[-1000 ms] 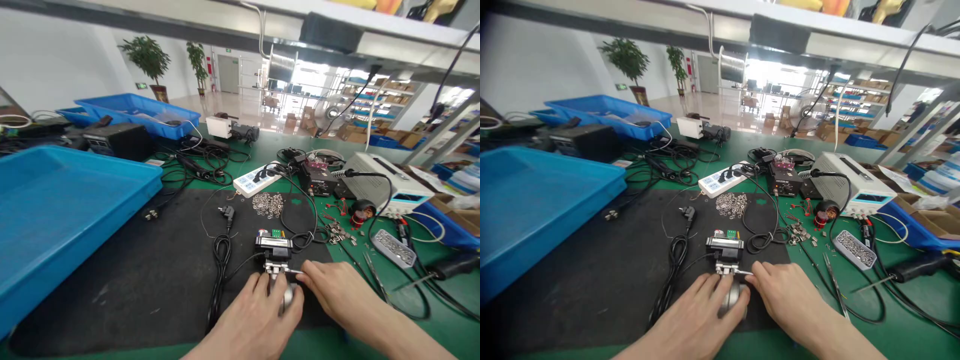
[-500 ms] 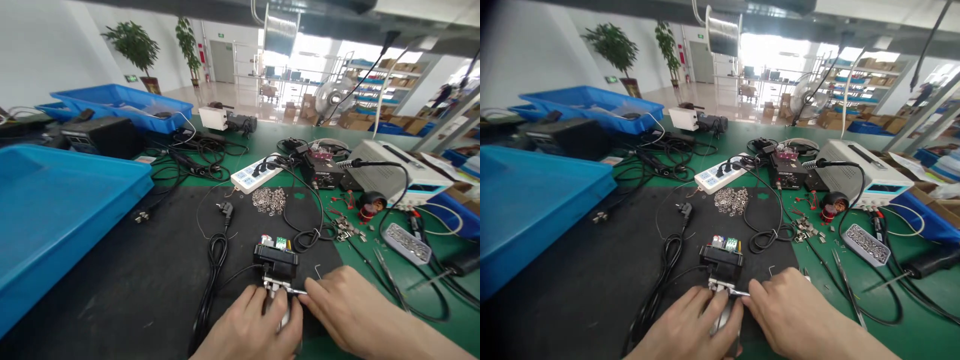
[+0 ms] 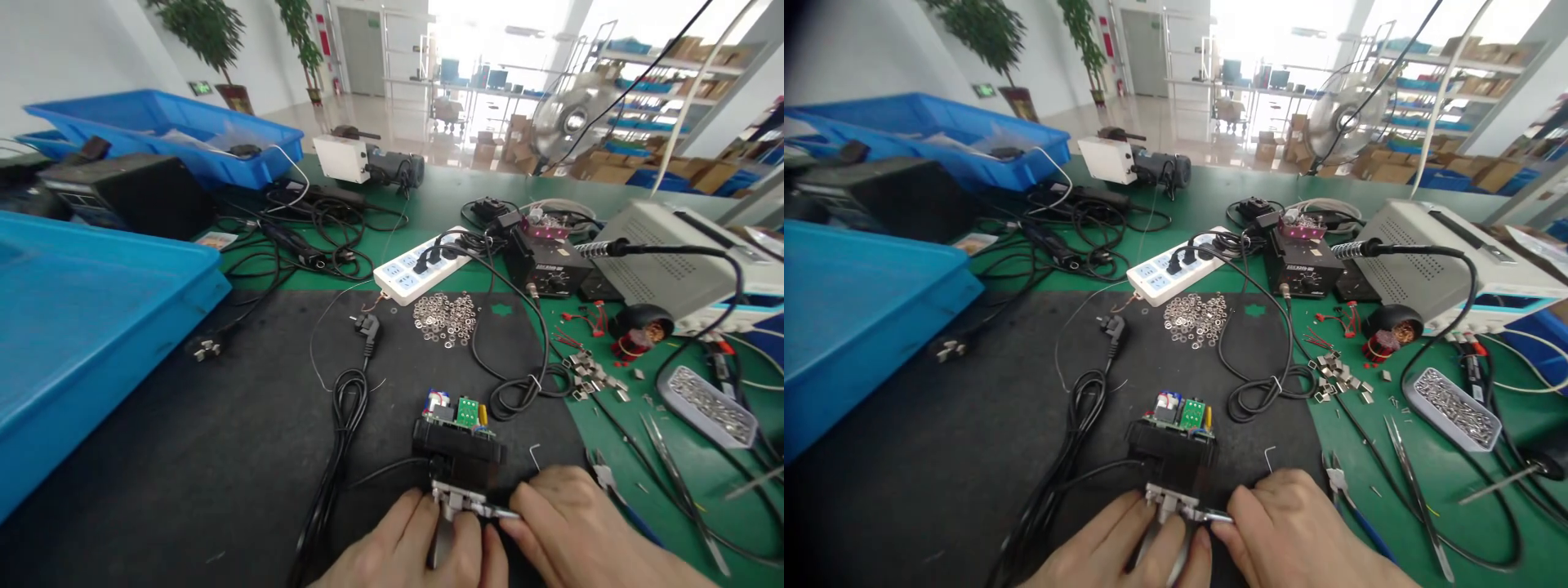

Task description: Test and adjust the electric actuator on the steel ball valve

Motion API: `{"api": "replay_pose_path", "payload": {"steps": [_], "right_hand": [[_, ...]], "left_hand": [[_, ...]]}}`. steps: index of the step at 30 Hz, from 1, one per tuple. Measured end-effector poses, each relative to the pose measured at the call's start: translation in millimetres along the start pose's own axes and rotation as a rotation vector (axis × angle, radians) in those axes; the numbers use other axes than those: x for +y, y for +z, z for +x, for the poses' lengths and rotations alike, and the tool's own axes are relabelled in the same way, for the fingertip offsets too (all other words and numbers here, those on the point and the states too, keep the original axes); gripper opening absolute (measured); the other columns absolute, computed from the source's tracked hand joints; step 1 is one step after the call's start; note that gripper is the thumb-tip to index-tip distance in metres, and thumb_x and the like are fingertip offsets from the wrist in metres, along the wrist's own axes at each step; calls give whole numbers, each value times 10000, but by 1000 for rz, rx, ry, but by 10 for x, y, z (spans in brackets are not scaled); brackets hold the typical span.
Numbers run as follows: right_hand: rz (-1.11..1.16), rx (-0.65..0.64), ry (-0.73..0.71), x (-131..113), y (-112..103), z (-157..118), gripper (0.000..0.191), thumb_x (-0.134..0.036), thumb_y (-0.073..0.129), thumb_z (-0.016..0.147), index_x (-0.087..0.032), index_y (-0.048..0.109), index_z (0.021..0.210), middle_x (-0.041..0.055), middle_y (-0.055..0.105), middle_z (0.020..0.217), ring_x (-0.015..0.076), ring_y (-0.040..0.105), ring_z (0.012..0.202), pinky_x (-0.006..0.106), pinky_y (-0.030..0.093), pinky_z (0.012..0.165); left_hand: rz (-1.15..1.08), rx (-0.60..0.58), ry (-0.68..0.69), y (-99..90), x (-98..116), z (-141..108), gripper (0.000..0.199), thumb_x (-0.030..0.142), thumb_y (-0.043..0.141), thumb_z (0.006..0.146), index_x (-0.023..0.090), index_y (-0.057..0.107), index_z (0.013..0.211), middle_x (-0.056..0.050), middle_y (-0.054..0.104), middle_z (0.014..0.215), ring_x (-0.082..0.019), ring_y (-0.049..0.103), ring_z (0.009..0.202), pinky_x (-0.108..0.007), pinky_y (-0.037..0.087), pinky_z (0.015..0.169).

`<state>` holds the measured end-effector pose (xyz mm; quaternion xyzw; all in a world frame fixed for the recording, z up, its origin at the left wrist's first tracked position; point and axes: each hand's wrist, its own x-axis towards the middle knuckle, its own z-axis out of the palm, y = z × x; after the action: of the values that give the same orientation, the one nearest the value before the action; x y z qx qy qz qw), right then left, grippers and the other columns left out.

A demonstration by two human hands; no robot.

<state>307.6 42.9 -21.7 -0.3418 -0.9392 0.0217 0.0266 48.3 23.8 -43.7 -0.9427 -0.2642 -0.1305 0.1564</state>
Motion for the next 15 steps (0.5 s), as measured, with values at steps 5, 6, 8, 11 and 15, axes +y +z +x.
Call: {"api": "replay_pose_path", "payload": {"steps": [5, 6, 8, 11, 15], "right_hand": [[55, -8, 19, -5, 99, 2, 218, -262, 391, 1100, -253, 435, 887, -22, 603, 684, 199, 568, 544, 357, 238, 559], [39, -12, 42, -19, 81, -23, 206, -284, 391, 1106, -259, 433, 905, -23, 608, 697, 214, 586, 554, 361, 236, 561], [34, -23, 123, -58, 21, -118, 144, -319, 391, 1111, -264, 452, 993, -19, 636, 744, 239, 642, 610, 358, 275, 573], [135, -27, 259, -125, -66, -334, 120, -336, 371, 1116, -267, 439, 1187, -10, 700, 844, 241, 723, 727, 346, 370, 602], [337, -32, 360, -225, -115, -562, 145, -344, 354, 1118, -294, 391, 1249, -42, 719, 865, 204, 740, 755, 314, 441, 620]], "left_hand": [[-87, 151, -110, -11, 87, 30, 398, 535, 599, 960, 220, 662, 1194, -65, 671, 1068, -221, 695, 786, -371, 637, 664], [-116, 158, -142, -43, 120, 2, 466, 611, 573, 958, 211, 647, 1184, -73, 666, 1074, -232, 693, 819, -390, 641, 698], [-178, 219, -270, -128, 194, -78, 534, 659, 502, 975, 179, 606, 1183, -101, 652, 1105, -254, 692, 934, -408, 643, 797], [-274, 300, -633, -251, 296, -162, 371, 468, 481, 1032, 149, 556, 1205, -126, 618, 1163, -234, 674, 1040, -355, 619, 848], [-437, 158, -967, -316, 347, -52, 196, 364, 485, 1043, 240, 574, 1166, -54, 617, 1127, -206, 673, 932, -354, 565, 783]]}}
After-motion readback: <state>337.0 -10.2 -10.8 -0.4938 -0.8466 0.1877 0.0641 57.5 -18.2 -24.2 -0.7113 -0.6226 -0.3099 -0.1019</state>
